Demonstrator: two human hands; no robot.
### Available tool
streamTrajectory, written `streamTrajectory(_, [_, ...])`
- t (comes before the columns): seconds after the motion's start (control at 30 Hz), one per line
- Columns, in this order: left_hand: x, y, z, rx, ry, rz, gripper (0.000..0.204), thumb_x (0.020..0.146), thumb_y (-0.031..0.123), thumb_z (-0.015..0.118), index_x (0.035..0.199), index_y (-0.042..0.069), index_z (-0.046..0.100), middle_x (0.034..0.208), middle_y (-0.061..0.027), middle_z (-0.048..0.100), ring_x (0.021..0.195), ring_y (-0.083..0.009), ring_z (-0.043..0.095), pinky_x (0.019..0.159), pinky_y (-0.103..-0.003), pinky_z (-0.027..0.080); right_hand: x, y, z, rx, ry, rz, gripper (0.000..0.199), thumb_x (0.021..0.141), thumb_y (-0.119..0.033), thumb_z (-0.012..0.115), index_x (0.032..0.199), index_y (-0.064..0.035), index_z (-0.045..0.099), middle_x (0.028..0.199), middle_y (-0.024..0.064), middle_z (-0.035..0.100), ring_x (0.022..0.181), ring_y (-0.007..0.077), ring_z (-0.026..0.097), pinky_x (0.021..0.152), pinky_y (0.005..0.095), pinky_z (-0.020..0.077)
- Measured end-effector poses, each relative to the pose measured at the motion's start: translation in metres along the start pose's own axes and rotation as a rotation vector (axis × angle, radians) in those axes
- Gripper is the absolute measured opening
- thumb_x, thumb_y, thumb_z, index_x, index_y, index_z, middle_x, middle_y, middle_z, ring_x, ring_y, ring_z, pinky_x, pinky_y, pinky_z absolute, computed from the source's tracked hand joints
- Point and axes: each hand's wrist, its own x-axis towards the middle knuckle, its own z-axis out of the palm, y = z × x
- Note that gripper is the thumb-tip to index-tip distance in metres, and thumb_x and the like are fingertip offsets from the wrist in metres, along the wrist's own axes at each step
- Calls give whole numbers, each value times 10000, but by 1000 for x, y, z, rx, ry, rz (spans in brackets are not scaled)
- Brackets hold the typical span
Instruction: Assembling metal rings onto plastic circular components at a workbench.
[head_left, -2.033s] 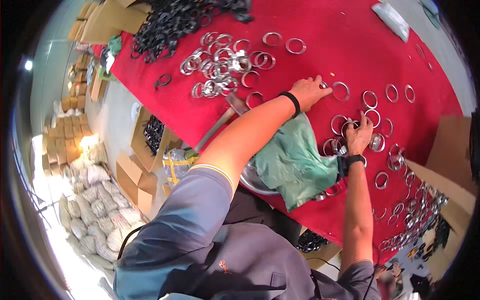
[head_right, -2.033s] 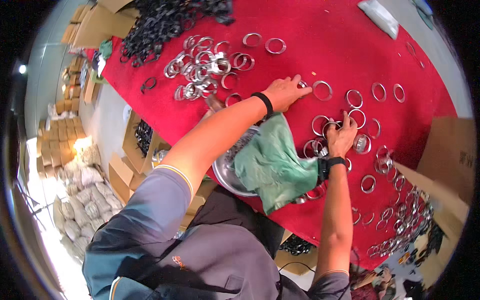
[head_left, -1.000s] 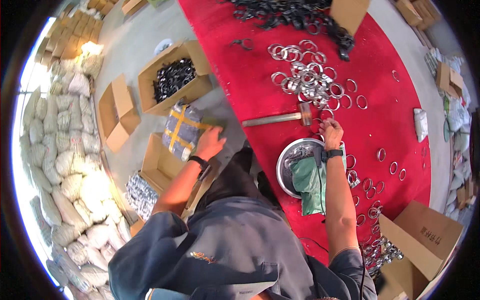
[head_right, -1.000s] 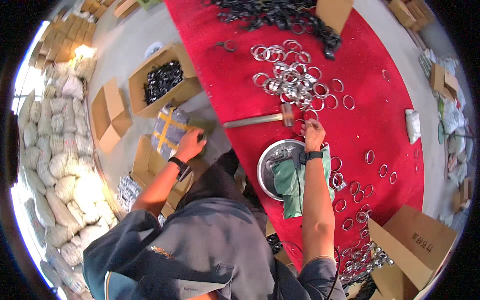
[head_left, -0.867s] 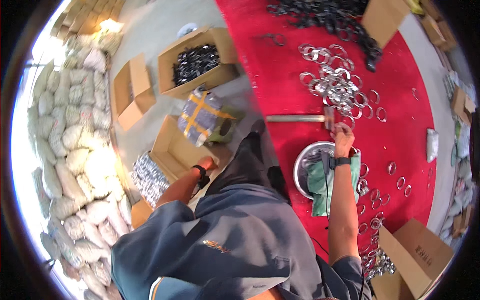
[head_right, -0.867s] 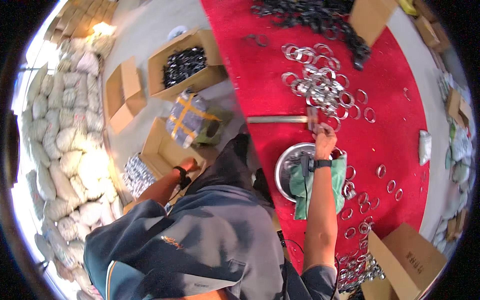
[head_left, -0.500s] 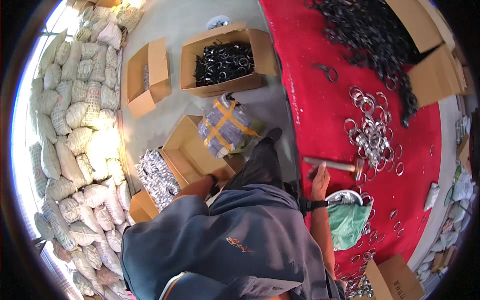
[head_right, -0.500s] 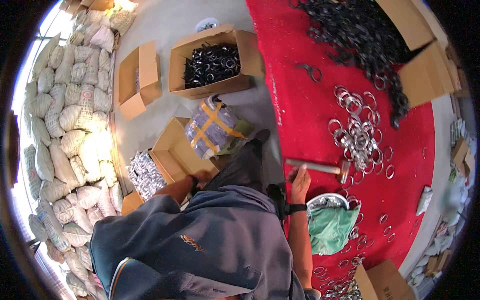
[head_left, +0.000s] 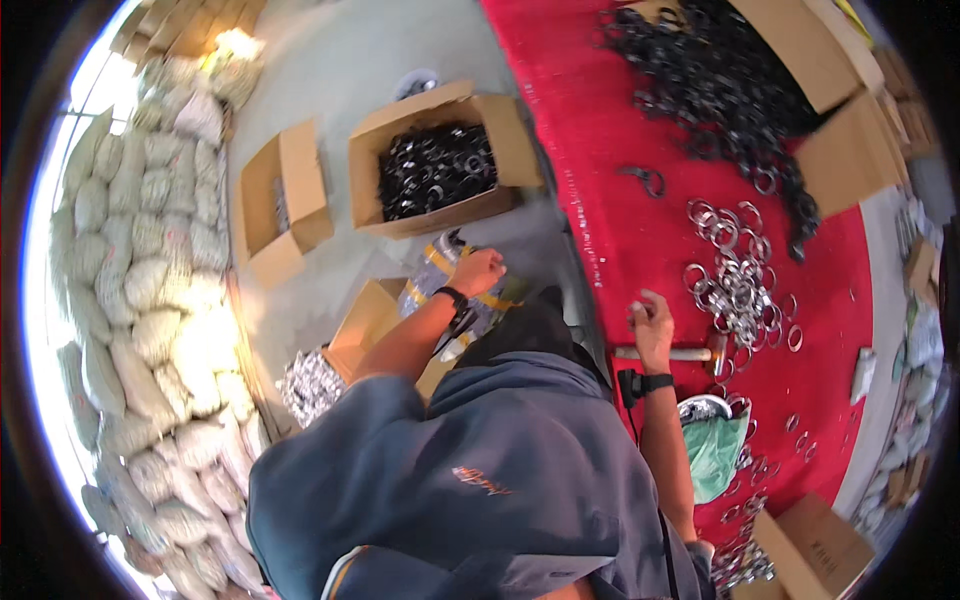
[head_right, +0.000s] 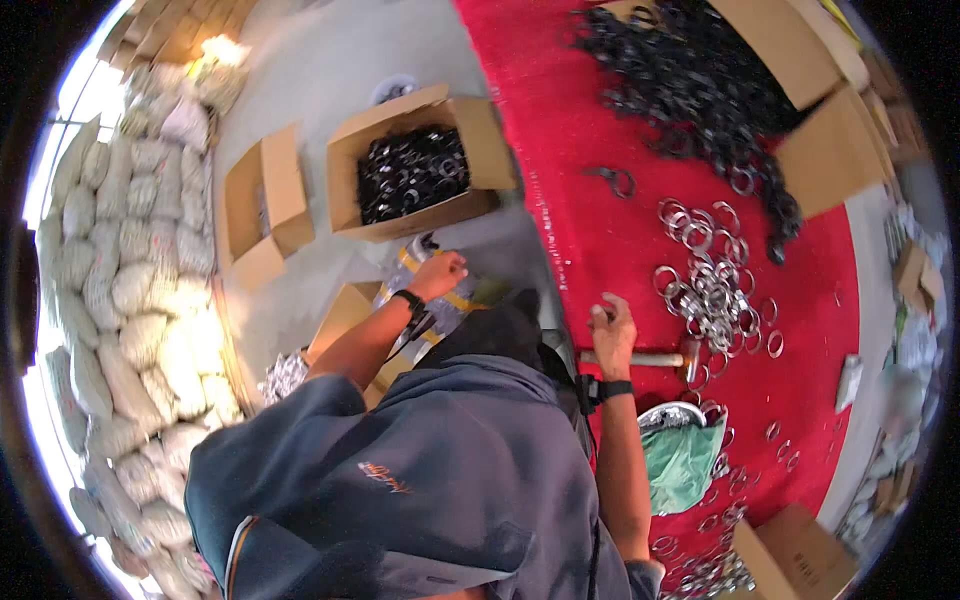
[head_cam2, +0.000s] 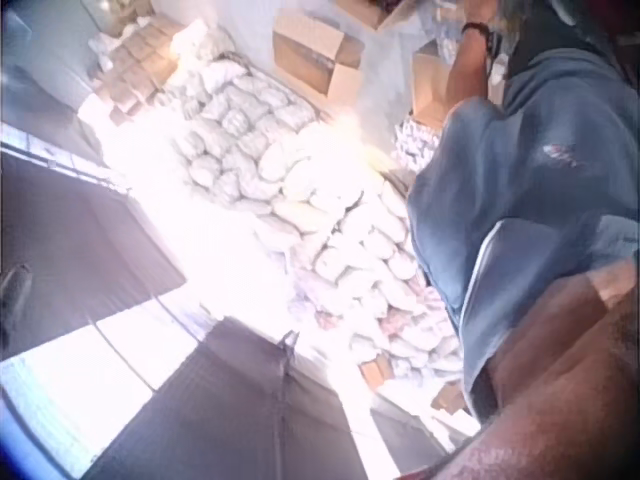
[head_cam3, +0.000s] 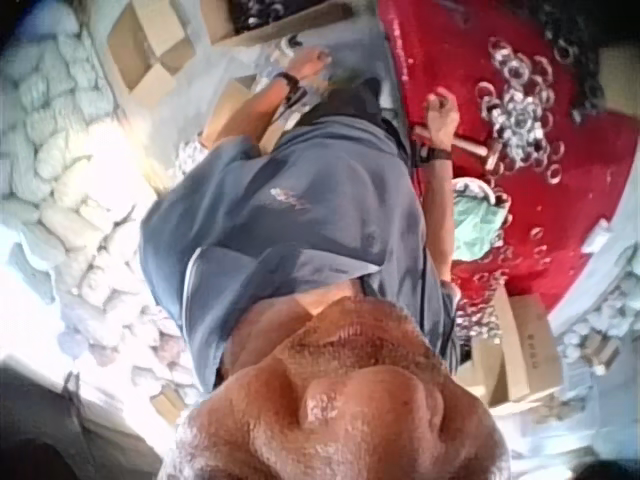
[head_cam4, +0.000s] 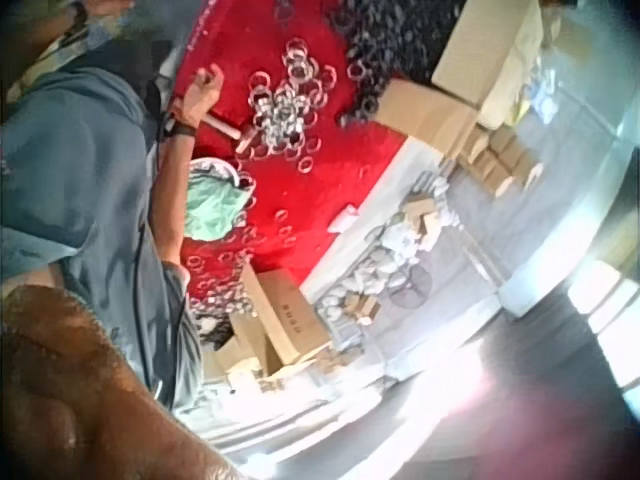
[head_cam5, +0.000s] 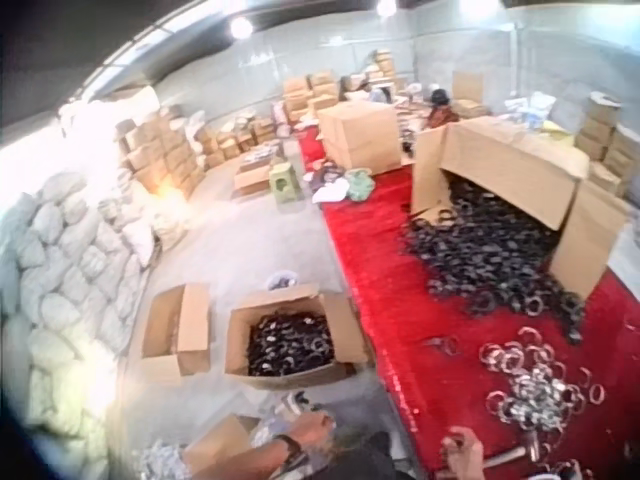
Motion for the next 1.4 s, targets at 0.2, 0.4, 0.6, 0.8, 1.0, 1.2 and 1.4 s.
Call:
streamTrajectory(0.2, [13,89,-32,319,-49,278,486,940,228,762,1373,51,634,1230,-214,706,1138,-451,686,980,-523,556,9,38,17,-54,-5,-5,246,981,-69,700,1212,16,712,896,152,768,745,199,755,695,356,598])
streamTrajectory(0.4, [109,171,-35,248,-12,547,455,975,231,739,1375,40,635,1206,-261,695,1135,-470,672,972,-526,554,35,24,27,-47,166,111,244,980,-76,712,1202,26,710,920,140,771,789,203,750,732,351,595])
streamTrajectory(0.6, [233,277,31,287,-74,817,492,1023,317,711,1400,12,636,1271,-240,701,1153,-424,694,997,-482,559,119,17,19,-156,634,75,274,922,-45,752,1185,22,712,1048,189,750,951,302,737,863,403,573])
streamTrajectory(0.8, [322,318,83,369,-308,950,538,1005,344,735,1402,-6,638,1279,-230,699,1172,-377,695,1003,-447,560,137,44,-35,-726,668,-42,661,753,-43,866,1380,-25,657,1475,217,610,1351,428,557,1169,500,450])
streamTrajectory(1.0, [343,306,106,538,-544,1128,605,881,361,827,1348,5,684,1209,-218,711,1106,-367,703,958,-441,568,128,64,-59,-1079,274,-283,732,758,35,753,1467,-35,585,1525,222,567,1373,416,529,1210,478,436])
streamTrajectory(1.2, [255,255,124,572,-271,1422,441,831,152,739,1238,10,645,1047,-193,637,946,-410,652,852,-544,556,130,99,-59,-993,380,-321,749,818,131,611,1541,-51,539,1559,219,540,1424,413,518,1228,474,419])
streamTrajectory(1.4, [223,173,115,279,-211,1453,622,907,131,678,1516,116,556,1473,-268,540,1305,-466,574,1058,-589,503,115,61,21,-75,473,-288,542,1113,-140,542,1625,-4,424,1607,174,519,1512,290,477,1241,428,413])
